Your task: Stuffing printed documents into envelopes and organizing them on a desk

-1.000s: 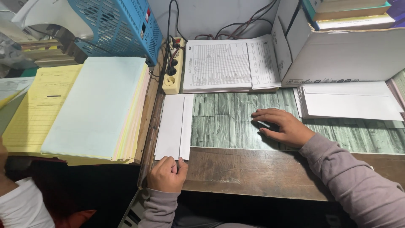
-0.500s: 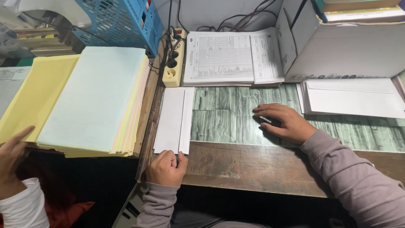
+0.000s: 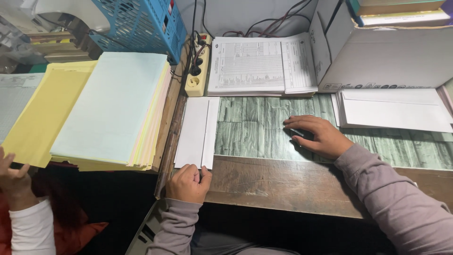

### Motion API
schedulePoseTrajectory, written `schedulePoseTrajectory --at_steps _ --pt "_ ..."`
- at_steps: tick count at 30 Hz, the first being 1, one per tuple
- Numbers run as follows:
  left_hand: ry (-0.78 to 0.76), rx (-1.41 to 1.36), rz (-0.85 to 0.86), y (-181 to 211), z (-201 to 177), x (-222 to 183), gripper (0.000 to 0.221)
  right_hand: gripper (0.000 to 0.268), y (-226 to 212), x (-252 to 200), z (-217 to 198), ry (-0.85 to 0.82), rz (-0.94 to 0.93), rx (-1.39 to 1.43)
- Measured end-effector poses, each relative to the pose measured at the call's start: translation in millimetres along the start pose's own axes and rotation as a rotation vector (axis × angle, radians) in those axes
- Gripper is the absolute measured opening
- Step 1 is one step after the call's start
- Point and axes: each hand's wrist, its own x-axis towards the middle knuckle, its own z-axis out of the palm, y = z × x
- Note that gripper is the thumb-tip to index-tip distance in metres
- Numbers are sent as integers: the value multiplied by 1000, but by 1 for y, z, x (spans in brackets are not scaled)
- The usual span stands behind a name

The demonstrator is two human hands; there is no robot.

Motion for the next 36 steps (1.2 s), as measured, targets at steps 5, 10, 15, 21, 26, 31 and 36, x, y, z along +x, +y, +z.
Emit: schedulePoseTrajectory --at_steps 5,10,15,21,26,31,36 --pt "13 8 -3 2 -1 1 40 35 2 0 1 12 -17 10" --pt "9 35 -18 0 3 0 40 34 2 -1 -1 12 -21 17" --pt "-16 52 -34 -1 2 -2 39 36 5 -1 1 3 7 27" --pt "-25 39 -27 0 1 0 41 35 3 -1 0 27 -16 22" --pt "-32 45 -36 3 0 4 41 35 4 -1 -1 39 -4 23" --pt "-52 73 -50 4 -3 1 40 36 3 -5 4 7 -45 5" --pt "-55 59 -33 2 -2 1 40 33 4 -10 4 -7 -62 12"
